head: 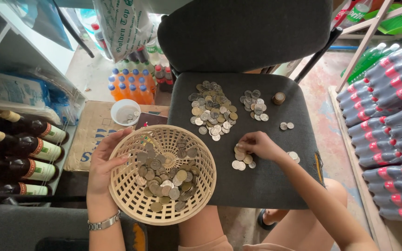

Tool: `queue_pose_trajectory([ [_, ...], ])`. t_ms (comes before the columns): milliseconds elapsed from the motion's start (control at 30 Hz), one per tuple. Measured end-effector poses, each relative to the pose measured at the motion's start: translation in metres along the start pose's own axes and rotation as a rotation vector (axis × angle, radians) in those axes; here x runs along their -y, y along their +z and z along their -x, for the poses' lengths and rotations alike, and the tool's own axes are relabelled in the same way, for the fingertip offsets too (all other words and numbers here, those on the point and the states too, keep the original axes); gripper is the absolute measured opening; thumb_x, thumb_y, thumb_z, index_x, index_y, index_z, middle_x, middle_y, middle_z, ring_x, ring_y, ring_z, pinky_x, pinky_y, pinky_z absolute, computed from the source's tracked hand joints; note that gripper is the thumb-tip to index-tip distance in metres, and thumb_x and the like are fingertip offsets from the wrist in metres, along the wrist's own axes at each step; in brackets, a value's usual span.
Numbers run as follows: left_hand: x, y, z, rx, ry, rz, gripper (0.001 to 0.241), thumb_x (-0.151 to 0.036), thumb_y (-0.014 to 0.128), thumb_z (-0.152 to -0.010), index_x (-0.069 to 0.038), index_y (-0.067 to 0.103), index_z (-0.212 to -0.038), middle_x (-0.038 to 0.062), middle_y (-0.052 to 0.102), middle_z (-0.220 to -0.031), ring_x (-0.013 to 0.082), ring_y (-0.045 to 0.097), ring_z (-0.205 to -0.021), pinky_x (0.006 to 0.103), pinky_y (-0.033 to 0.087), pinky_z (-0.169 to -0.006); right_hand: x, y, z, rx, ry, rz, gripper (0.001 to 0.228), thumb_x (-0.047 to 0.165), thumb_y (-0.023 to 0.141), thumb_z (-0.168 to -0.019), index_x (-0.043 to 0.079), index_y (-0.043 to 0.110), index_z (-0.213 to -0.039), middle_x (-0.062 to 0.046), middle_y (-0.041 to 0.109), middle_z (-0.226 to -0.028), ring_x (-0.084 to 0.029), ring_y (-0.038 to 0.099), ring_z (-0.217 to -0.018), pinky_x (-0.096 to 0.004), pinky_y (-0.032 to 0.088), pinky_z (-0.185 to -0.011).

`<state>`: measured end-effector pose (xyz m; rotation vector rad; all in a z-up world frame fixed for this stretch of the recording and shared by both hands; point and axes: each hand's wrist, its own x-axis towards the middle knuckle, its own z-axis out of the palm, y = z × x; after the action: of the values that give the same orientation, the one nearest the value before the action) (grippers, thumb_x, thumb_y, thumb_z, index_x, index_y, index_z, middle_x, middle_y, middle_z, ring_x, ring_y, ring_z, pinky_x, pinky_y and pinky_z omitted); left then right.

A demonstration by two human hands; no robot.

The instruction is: Sorting and counting a large quantity of loose coins from a pile into a basket and organized piles on a chair.

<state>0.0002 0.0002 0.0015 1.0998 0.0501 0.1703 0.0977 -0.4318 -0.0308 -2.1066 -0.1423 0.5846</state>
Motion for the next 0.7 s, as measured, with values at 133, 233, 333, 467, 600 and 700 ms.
queue_pose_trajectory([
  [133,-0.001,0.002,0.001,0.003,-0.001,-0.002,0.066,0.022,0.059,-0.068,-0.005,0.06,-0.128,0.021,0.06,-0.139,0.0336,0.056,-0.134,0.0463,0.046,-0.112,-0.007,-0.004,-0.003,0.0,0.032,-0.093,0.028,0.015,0.071,-0.093,-0.008,0.075,-0.109,-0.029,0.075,-0.091,-0.03,0.074,-0.083,-0.04,0.063,-0.074],
  [233,0.0,0.001,0.0,0.0,-0.006,0.003,0.067,0.022,0.058,-0.067,-0.005,0.06,-0.128,0.022,0.06,-0.139,0.0343,0.057,-0.134,0.0464,0.045,-0.111,-0.012,-0.008,-0.005,0.008,0.048,-0.151,0.029,0.014,0.069,-0.095,-0.01,0.072,-0.112,-0.029,0.075,-0.092,-0.031,0.076,-0.083,-0.041,0.063,-0.075],
  [333,0.0,0.001,0.0,0.011,0.01,-0.013,0.067,0.022,0.059,-0.067,-0.004,0.059,-0.129,0.022,0.059,-0.14,0.0336,0.055,-0.135,0.0458,0.045,-0.111,-0.016,-0.011,-0.005,0.021,0.058,-0.206,0.03,0.016,0.065,-0.097,-0.009,0.07,-0.113,-0.027,0.076,-0.092,-0.029,0.077,-0.083,-0.039,0.063,-0.076],
  [467,-0.001,0.002,0.001,0.014,0.015,-0.015,0.067,0.022,0.059,-0.067,-0.004,0.059,-0.129,0.022,0.059,-0.14,0.0337,0.055,-0.136,0.046,0.045,-0.112,-0.02,-0.014,-0.007,0.044,0.07,-0.252,0.03,0.017,0.062,-0.1,-0.009,0.07,-0.112,-0.026,0.077,-0.092,-0.029,0.077,-0.085,-0.039,0.063,-0.076],
  [600,-0.001,0.002,0.0,0.006,0.001,-0.014,0.067,0.023,0.057,-0.068,-0.005,0.059,-0.129,0.023,0.059,-0.14,0.0349,0.055,-0.136,0.0468,0.044,-0.112,-0.017,-0.018,-0.004,-0.052,0.015,-0.183,0.026,0.015,0.067,-0.097,-0.006,0.073,-0.111,-0.028,0.075,-0.095,-0.034,0.075,-0.093,-0.046,0.062,-0.08],
  [700,0.0,0.0,-0.001,0.01,0.005,-0.016,0.068,0.022,0.058,-0.068,-0.006,0.06,-0.129,0.022,0.059,-0.14,0.0341,0.055,-0.136,0.046,0.044,-0.112,-0.034,-0.028,-0.012,-0.256,-0.175,0.484,0.022,0.025,0.072,-0.093,0.008,0.079,-0.105,-0.017,0.073,-0.085,-0.036,0.072,-0.087,-0.045,0.058,-0.077],
])
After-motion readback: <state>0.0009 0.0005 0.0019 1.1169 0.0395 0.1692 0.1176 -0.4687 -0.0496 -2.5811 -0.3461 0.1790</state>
